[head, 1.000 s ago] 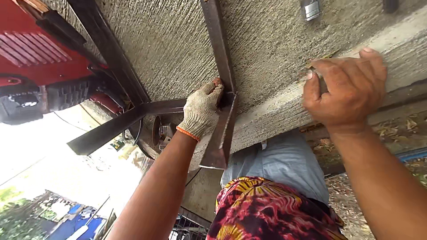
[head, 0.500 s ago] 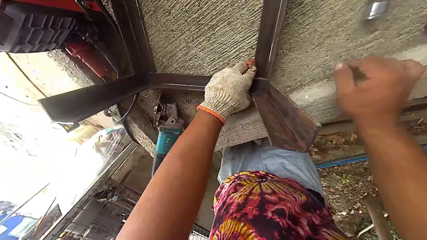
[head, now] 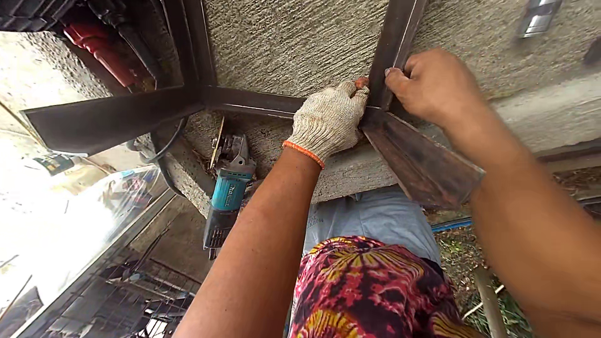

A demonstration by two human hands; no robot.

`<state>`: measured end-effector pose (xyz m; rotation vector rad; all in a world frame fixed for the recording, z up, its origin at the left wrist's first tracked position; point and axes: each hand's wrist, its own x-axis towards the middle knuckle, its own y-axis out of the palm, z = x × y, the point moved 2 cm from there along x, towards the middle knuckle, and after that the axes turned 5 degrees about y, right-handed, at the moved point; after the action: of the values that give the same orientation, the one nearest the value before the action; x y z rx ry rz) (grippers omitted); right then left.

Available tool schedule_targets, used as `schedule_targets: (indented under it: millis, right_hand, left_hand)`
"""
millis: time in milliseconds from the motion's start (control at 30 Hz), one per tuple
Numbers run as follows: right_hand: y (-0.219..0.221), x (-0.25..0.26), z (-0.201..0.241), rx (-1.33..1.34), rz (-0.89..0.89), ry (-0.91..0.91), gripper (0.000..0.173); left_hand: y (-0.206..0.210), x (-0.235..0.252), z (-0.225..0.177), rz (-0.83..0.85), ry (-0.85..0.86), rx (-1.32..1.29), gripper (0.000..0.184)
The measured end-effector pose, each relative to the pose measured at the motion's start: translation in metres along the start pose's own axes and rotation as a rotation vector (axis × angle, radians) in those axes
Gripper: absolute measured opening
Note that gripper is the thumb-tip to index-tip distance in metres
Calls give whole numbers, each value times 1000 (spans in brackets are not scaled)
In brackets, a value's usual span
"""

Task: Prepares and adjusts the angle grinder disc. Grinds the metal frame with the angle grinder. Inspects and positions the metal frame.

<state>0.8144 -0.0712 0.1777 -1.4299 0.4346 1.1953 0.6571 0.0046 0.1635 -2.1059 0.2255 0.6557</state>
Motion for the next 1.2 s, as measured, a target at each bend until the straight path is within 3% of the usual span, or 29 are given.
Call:
schedule_targets:
  millis: [200,433,633,767,1200]
  right_hand:
    - [2,3,-3,6,18,1,46]
    - [-1,1,0,-15,12,9,47]
    - [-2,0,-2,-4,18,3,47]
    - [-4,3,-4,-2,40,-12,47]
    - [-3,7,-10,56,61,-49,50]
  left_hand:
    - [3,-2,2,-25,2,-24,60]
    - [2,0,3,-31,-37,-47,82]
    - [1,0,1,-62,-55,-65,85]
    - [-1,3,2,-54,-77,-92,64]
    - [-10,8,1,91,-104,-107,59]
